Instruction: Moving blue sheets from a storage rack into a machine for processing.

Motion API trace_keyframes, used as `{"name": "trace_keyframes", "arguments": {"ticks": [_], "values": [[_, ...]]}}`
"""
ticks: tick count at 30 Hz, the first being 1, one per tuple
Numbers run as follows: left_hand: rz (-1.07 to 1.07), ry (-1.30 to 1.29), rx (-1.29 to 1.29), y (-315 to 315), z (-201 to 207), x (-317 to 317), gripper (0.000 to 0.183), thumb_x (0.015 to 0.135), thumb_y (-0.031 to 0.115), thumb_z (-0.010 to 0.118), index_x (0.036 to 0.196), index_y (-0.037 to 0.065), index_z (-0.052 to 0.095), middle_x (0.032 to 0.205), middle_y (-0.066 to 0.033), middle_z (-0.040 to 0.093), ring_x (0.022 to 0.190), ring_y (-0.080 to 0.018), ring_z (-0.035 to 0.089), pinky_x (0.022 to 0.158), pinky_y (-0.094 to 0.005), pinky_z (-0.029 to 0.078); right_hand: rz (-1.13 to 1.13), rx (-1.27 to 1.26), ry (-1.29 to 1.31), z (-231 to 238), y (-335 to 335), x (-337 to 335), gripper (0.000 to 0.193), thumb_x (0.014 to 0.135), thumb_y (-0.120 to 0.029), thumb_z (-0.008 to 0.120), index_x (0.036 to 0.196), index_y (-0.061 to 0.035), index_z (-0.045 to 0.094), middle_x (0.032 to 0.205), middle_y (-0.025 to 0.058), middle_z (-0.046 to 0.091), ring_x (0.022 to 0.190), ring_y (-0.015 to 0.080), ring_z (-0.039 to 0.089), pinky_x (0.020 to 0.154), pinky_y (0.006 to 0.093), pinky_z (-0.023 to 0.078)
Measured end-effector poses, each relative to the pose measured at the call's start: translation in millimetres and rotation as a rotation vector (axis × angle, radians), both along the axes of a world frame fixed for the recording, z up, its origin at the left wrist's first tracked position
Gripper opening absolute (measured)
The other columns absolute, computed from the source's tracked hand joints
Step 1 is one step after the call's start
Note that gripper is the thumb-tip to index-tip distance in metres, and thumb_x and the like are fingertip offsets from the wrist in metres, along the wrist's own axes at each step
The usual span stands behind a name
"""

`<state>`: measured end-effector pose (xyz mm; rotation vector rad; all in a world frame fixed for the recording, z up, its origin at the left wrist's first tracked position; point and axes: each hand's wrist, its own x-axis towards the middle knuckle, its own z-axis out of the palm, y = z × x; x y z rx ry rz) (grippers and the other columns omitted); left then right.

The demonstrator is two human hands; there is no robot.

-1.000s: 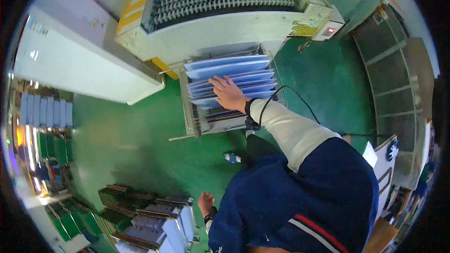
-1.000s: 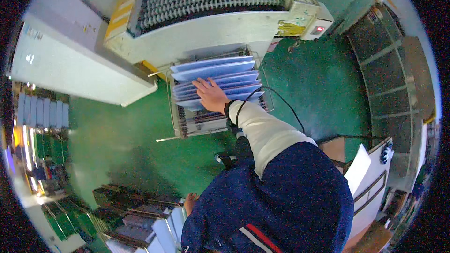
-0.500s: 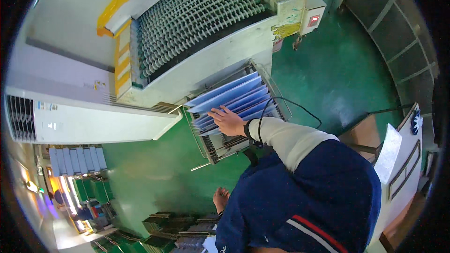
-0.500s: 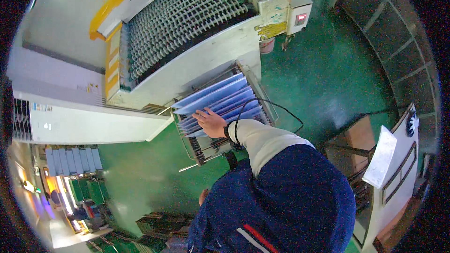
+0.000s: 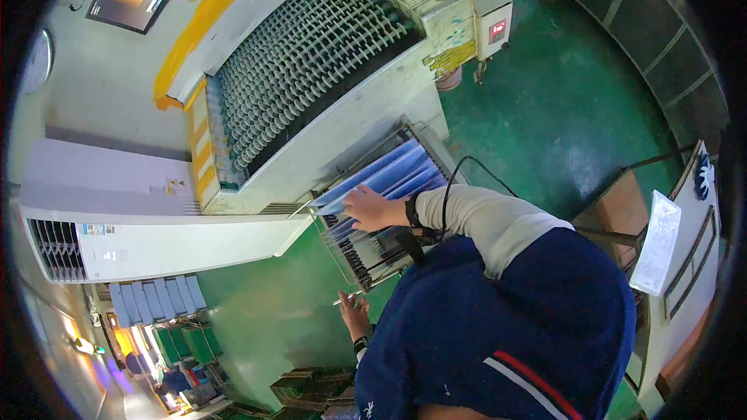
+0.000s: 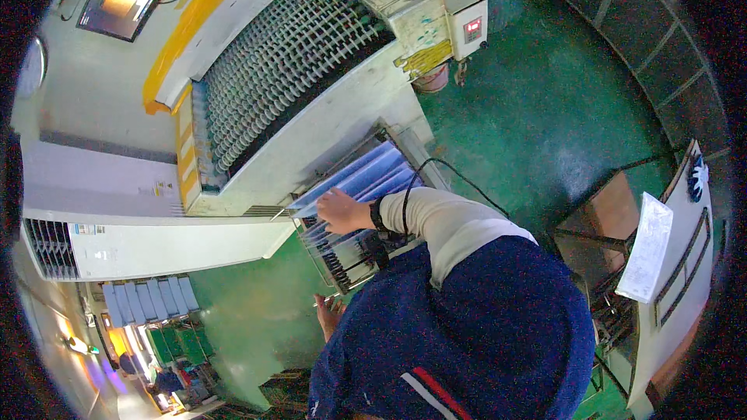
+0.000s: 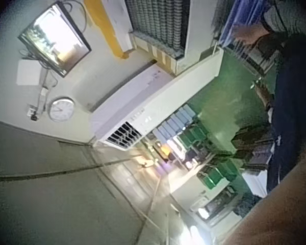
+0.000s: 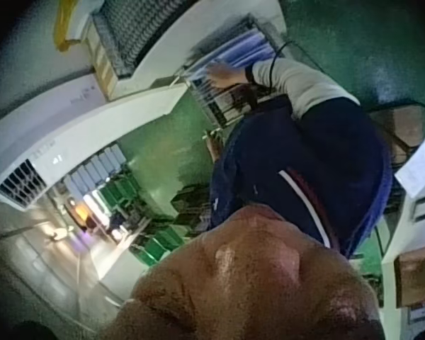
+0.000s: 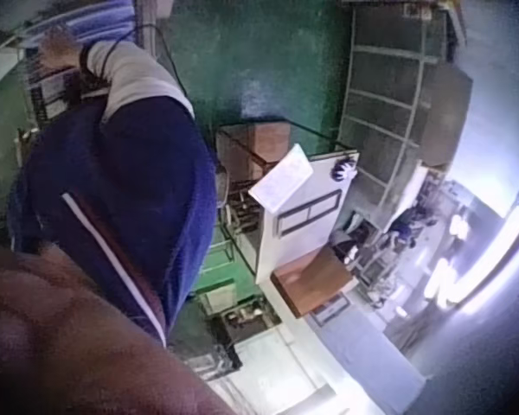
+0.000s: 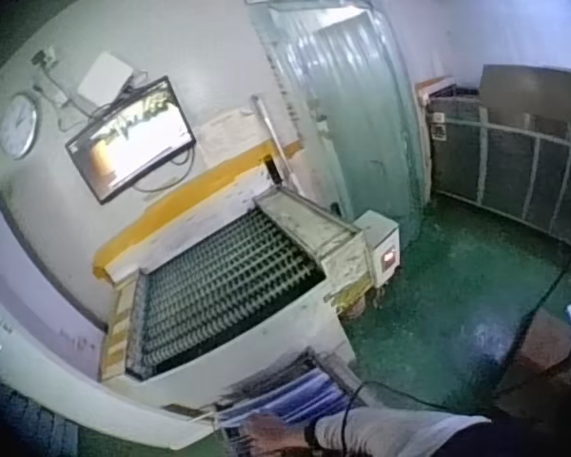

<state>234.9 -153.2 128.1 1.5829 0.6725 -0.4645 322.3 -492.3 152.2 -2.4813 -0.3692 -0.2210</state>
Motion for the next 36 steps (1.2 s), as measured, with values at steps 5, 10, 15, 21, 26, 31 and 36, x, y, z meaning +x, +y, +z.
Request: {"name": "trace_keyframes", "arguments": {"ticks": [5,10,15,21,26,31,36], "values": [[-0.051,0.029,-0.043,-4.0,-9.3,13.1,0.074,0.087,0.061,0.056,0.136,0.008,0.041,0.12,-0.0119,0.052,0.096,-0.027,0.058,0.074,-0.0395,0.047,-0.151,-0.032,-0.084,4.0,-53.9,16.1,0.038,0.071,-0.03,0.072,0.099,-0.0038,0.068,0.135,0.02,0.044,0.124,0.0349,0.043,0.103,0.0507,0.032],[-0.055,0.09,-0.05,4.9,-25.8,12.2,0.067,0.091,0.057,0.054,0.134,0.006,0.044,0.119,-0.0119,0.055,0.099,-0.0292,0.058,0.08,-0.0437,0.046,-0.094,-0.073,0.037,-4.1,-69.6,22.5,0.035,0.07,-0.027,0.072,0.097,-0.0055,0.068,0.124,0.0176,0.052,0.119,0.0351,0.047,0.095,0.0508,0.037],[-0.167,0.045,-0.03,-13.4,-12.4,13.8,0.061,0.092,0.052,0.054,0.13,0.004,0.047,0.114,-0.011,0.058,0.093,-0.0251,0.061,0.074,-0.0396,0.049,-0.126,-0.126,0.083,-23.9,-79.6,33.8,0.031,0.072,-0.028,0.073,0.094,-0.0072,0.067,0.122,0.0134,0.054,0.112,0.0338,0.051,0.089,0.0497,0.04],[-0.053,0.079,-0.011,-19.9,-17.5,16.8,0.056,0.094,0.053,0.049,0.124,0.005,0.05,0.094,-0.0056,0.06,0.084,-0.0197,0.061,0.066,-0.0332,0.05,-0.112,-0.239,0.153,-32.6,-91.8,49.3,0.02,0.077,-0.024,0.065,0.088,-0.0074,0.069,0.103,0.0152,0.059,0.1,0.0361,0.056,0.081,0.0501,0.045],[-0.082,0.1,-0.013,-24.1,-16.9,16.5,0.063,0.094,0.057,0.045,0.128,0.004,0.049,0.098,-0.0057,0.061,0.086,-0.0202,0.062,0.068,-0.0332,0.05,-0.057,-0.313,0.219,-34.7,-100.5,54.2,0.014,0.077,-0.016,0.06,0.084,-0.0074,0.07,0.093,0.0149,0.062,0.089,0.0349,0.061,0.078,0.0492,0.046],[-0.049,0.111,-0.026,-24.5,-22.1,10.9,0.061,0.094,0.057,0.045,0.128,0.007,0.051,0.102,-0.0065,0.062,0.087,-0.0205,0.063,0.068,-0.0348,0.05,-0.037,-0.516,0.197,-19.7,-100.4,54.4,0.017,0.076,-0.015,0.059,0.084,-0.0094,0.072,0.091,0.0102,0.065,0.094,0.0301,0.06,0.082,0.0478,0.042],[0.014,0.158,-0.067,-13.0,-38.3,16.2,0.064,0.092,0.061,0.046,0.129,0.009,0.051,0.102,-0.0054,0.062,0.089,-0.0234,0.062,0.072,-0.0405,0.051,0.039,-0.431,0.252,-19.6,-101.5,58.6,0.015,0.076,-0.016,0.06,0.081,-0.0081,0.071,0.09,0.0116,0.064,0.086,0.0318,0.063,0.07,0.0479,0.049]]}}
